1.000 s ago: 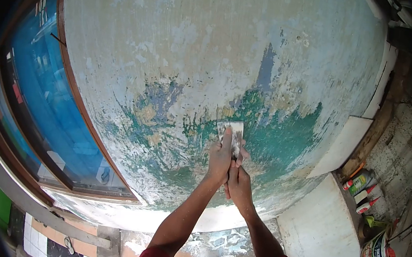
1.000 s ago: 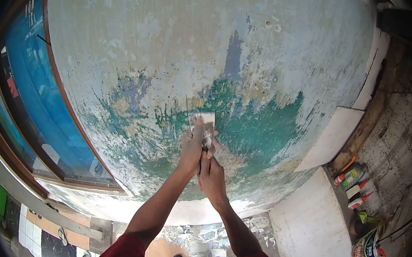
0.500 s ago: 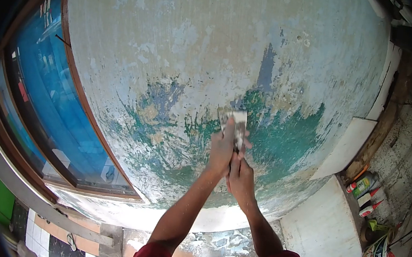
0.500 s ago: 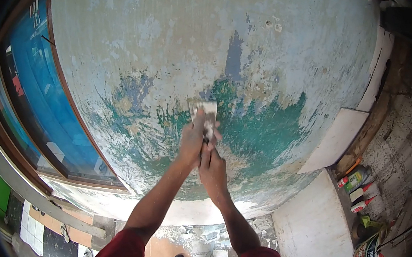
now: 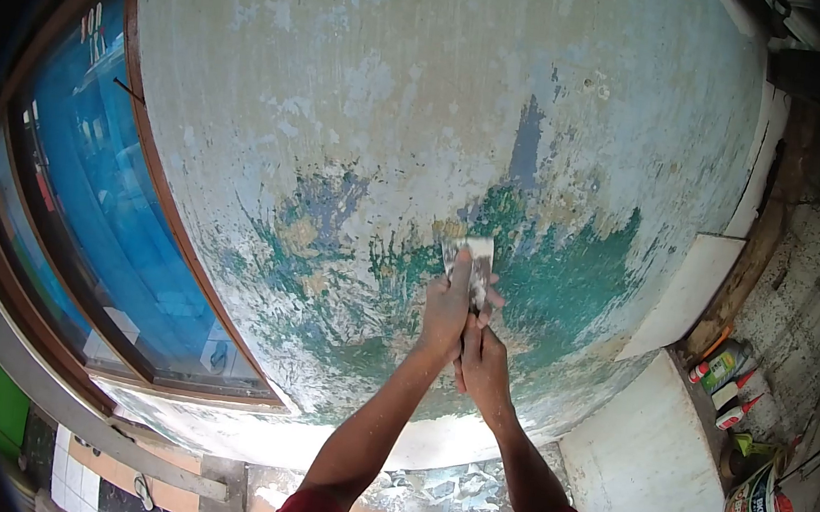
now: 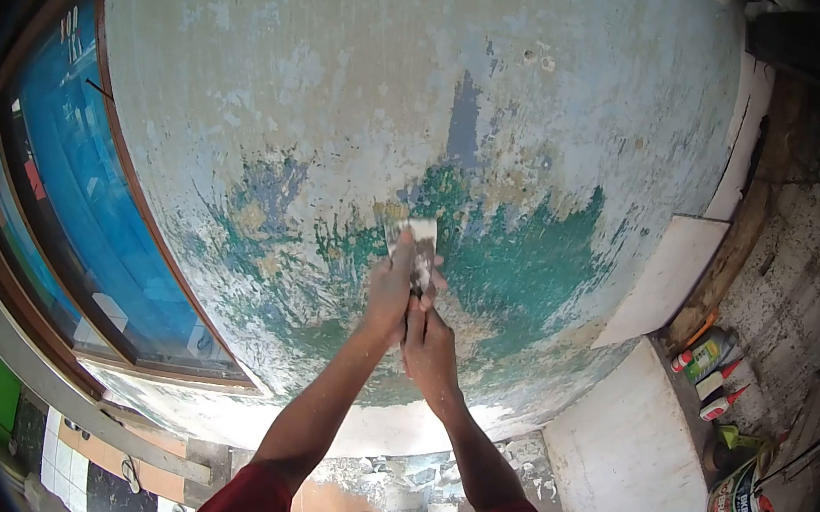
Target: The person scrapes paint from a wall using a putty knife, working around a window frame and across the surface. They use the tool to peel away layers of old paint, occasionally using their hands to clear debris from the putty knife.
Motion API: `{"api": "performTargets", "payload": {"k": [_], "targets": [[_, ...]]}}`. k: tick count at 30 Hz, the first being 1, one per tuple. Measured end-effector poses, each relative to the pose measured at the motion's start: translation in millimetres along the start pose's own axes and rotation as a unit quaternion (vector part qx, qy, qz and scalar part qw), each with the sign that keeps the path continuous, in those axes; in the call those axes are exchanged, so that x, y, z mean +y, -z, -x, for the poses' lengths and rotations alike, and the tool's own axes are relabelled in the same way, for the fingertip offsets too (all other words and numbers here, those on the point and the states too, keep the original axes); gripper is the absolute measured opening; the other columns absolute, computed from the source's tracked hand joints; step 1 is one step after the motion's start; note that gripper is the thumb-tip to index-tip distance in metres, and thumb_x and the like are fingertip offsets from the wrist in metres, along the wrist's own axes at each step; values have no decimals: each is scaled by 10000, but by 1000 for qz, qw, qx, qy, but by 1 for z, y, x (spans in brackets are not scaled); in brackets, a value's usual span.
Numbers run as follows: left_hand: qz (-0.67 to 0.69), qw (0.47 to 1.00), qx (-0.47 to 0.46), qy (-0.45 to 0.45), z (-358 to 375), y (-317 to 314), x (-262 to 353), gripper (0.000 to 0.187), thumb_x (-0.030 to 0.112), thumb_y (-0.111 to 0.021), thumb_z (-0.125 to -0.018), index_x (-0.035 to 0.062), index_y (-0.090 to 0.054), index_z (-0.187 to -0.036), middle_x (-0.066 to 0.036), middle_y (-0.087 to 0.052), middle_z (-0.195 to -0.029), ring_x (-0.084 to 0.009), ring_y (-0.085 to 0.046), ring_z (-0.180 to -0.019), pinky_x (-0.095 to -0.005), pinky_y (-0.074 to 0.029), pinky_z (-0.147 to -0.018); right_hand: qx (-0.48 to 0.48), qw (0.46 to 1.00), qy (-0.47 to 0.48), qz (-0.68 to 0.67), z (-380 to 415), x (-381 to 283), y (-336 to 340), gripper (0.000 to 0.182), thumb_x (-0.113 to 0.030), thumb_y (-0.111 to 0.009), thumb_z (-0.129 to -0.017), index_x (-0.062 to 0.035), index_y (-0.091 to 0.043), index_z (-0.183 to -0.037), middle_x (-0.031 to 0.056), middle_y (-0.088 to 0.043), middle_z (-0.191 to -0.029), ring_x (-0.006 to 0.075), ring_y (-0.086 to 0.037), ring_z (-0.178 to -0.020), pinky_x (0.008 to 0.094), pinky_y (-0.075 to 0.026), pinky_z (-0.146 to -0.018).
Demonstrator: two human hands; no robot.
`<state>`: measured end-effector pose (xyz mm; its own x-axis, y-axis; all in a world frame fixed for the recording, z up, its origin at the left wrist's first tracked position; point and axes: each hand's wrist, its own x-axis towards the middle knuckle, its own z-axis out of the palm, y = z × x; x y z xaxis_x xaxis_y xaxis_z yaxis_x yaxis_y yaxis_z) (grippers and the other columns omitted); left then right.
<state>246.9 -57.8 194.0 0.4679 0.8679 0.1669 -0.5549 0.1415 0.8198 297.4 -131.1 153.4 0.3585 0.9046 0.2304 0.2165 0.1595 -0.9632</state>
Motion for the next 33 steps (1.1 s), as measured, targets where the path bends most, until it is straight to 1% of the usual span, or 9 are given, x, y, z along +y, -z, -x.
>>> {"api": "performTargets", "payload": {"k": [5,8,11,18,22,25,28,30,33], "targets": [[-38,999,-5,-26,3,2,5,521,450,-440,-938,-46,-584,-868,-106,-603,-610,-93,-449,-402,-216,-325,-356,1,1000,17,-12,3,5,-5,387,-335,-340,-989,-13,-530,-889,36,-441,-449,111,-423,-332,284,-321,-330],[-43,999,5,-8,3,8,-4,510,456,-438,-937,-33,-570,-882,-90,-586,-588,-94,-437,-411,-211,-332,-372,10,999,6,-34,6,9,-9,425,-355,-320,-991,-34,-483,-765,8,-425,-484,85,-373,-322,243,-312,-315],[-34,999,-4,-41,-7,-9,25,501,451,-433,-941,-28,-569,-889,-94,-591,-591,-95,-445,-408,-212,-330,-369,1,999,33,-32,-10,-16,-3,418,-352,-323,-990,-29,-502,-793,10,-437,-489,84,-375,-317,241,-318,-314],[-60,998,1,-21,-1,1,14,540,477,-442,-929,-47,-564,-883,-98,-591,-612,-87,-444,-419,-212,-336,-372,-3,999,11,-35,-1,-9,-9,412,-341,-323,-991,-25,-492,-787,7,-416,-459,91,-373,-304,246,-313,-309],[-52,997,1,-50,-8,-10,34,540,448,-430,-942,-56,-597,-840,-111,-610,-601,-101,-467,-388,-232,-341,-353,-8,998,48,-49,-14,-20,-6,430,-350,-315,-992,-20,-508,-796,14,-436,-470,91,-388,-311,247,-320,-308],[-52,998,12,-27,1,-1,16,538,447,-425,-944,-46,-600,-819,-104,-599,-585,-100,-463,-396,-233,-339,-355,-6,999,19,-33,0,-7,-7,384,-323,-341,-989,-2,-530,-892,41,-435,-439,131,-432,-318,293,-328,-320],[-44,998,11,-33,0,-7,26,510,432,-419,-949,-38,-587,-847,-102,-602,-601,-97,-463,-399,-222,-342,-355,-4,999,35,1,-4,-21,-5,433,-348,-314,-992,-31,-480,-749,22,-425,-470,95,-391,-317,252,-324,-313],[-19,997,-20,-66,-12,-17,44,502,436,-420,-946,-36,-579,-877,-102,-610,-619,-92,-466,-402,-215,-348,-357,-8,999,52,-10,-16,-42,-1,434,-349,-315,-992,-24,-496,-769,22,-430,-472,96,-395,-318,252,-331,-316],[-36,999,-7,-38,-6,-17,45,502,435,-416,-947,-33,-578,-865,-103,-610,-618,-88,-467,-405,-218,-357,-360,-9,999,33,-25,-11,-43,-2,439,-352,-310,-991,-23,-495,-769,20,-428,-472,100,-396,-316,255,-338,-318]]}}
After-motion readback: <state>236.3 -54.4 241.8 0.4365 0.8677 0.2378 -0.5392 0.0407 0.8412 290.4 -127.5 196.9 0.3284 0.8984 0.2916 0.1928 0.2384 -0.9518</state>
